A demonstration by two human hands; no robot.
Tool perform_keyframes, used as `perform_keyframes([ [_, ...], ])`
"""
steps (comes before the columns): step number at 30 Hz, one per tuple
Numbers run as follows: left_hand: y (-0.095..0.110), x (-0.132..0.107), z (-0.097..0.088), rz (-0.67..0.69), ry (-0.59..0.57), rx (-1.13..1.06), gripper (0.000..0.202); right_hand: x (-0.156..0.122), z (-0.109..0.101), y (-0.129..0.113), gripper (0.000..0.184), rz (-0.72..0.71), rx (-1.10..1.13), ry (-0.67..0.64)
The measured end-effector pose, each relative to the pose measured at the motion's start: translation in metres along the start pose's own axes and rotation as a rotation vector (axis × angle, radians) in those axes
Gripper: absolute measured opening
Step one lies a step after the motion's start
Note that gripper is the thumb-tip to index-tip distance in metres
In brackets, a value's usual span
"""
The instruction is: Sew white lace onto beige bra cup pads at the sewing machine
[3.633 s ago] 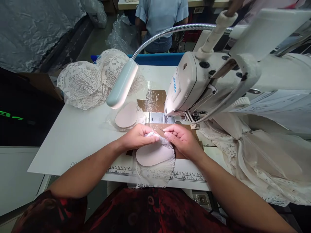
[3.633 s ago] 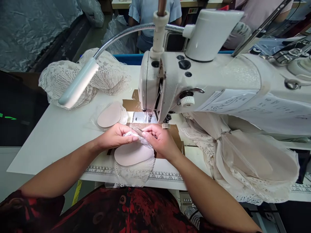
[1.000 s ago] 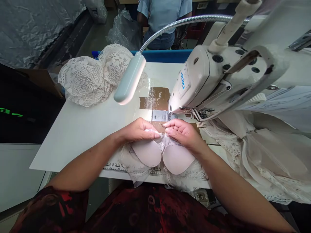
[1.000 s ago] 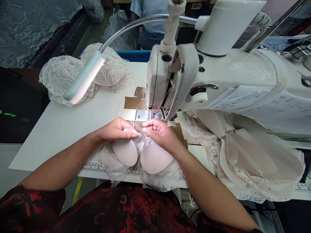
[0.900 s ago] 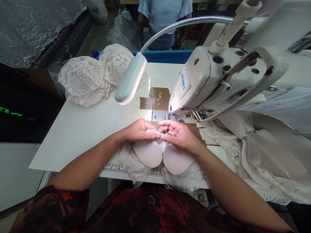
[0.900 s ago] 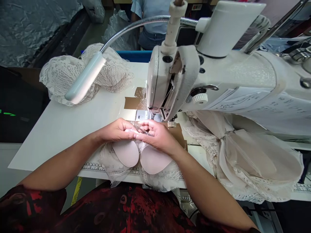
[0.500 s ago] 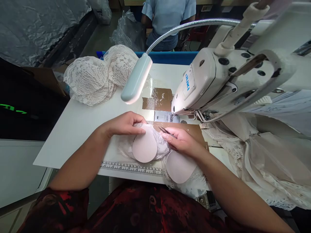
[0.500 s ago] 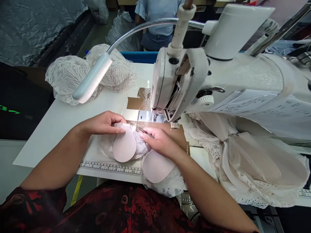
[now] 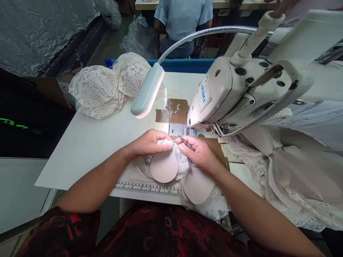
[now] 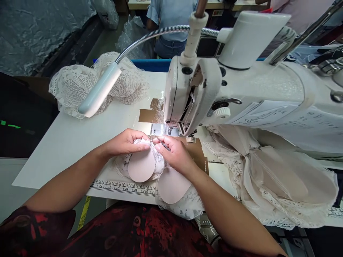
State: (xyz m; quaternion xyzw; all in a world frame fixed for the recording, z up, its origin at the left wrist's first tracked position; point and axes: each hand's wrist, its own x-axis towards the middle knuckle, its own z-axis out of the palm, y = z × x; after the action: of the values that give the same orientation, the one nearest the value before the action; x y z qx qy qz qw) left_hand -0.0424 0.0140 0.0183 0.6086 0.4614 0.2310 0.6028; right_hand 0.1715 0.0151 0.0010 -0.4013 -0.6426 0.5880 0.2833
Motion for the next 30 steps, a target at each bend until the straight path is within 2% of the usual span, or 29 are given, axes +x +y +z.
perform_keyframes([
  [4,0.001,0.000,0.001,-0.022,-0.007,-0.017,0.022,0.000,-0.008,0.003,0.036,-0.006,0.032,0.000],
  [8,0.000,0.000,0.002,-0.061,0.028,-0.083,0.025,-0.001,-0.014,0.002,0.032,-0.009,-0.056,-0.038],
  [14,-0.005,0.003,0.004,-0.060,-0.004,-0.130,0.027,-0.001,-0.003,-0.003,0.025,-0.007,-0.008,-0.070],
  [21,-0.006,0.003,0.006,-0.067,-0.011,-0.090,0.029,-0.001,0.002,-0.004,0.016,-0.044,-0.083,-0.014],
  [27,-0.003,0.004,0.007,-0.034,-0.019,-0.033,0.028,0.000,0.004,-0.003,0.025,0.020,0.066,-0.020],
  [30,-0.002,0.003,0.002,-0.035,-0.108,-0.026,0.026,0.000,0.004,-0.002,0.024,0.040,0.059,-0.072],
])
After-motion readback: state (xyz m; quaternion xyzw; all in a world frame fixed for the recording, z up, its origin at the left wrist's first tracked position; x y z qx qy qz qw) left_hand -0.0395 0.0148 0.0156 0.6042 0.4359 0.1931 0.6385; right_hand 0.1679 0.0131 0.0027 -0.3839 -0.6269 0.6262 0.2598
